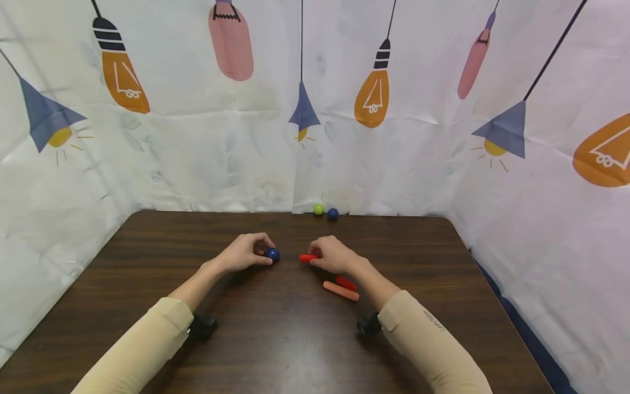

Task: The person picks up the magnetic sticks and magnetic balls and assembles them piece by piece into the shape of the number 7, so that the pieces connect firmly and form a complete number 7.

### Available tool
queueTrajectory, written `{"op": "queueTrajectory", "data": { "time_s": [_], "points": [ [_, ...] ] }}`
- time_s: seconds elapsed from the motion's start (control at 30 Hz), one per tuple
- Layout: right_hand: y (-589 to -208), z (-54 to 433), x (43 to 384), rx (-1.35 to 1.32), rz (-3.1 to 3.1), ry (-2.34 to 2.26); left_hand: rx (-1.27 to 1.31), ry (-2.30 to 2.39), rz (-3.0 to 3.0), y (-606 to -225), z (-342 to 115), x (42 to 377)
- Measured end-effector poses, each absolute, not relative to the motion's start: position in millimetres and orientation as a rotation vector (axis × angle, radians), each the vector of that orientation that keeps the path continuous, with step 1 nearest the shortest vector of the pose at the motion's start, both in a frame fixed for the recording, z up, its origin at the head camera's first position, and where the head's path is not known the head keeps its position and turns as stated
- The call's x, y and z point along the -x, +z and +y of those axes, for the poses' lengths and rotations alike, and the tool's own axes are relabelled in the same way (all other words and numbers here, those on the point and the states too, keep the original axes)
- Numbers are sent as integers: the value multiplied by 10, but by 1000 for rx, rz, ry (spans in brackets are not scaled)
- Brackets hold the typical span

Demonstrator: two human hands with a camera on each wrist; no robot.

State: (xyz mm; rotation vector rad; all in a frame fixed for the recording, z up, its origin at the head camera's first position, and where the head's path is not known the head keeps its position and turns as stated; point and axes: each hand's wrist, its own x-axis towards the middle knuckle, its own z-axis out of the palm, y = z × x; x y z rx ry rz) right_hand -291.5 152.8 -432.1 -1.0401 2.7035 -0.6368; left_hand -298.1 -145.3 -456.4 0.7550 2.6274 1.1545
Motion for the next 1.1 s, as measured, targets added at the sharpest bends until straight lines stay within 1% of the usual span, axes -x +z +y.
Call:
{"op": "queueTrajectory", "data": {
  "time_s": [0.2,0.47,0.73,1.1],
  "points": [
    [-4341,1457,2936,1009,2694,-660,-718,1192,2588,-4590,-1454,2981],
    [-4368,1354,2977,951,2706,-683,-638,1376,2404,-4641,-1504,3038],
    [-4355,1300,2983,893,2660,-814,-611,1397,2389,-4661,-1498,3065],
    [-4419,1201,3003,848,2673,-846,-608,1413,2369,-4680,-1516,3052]
  ]
}}
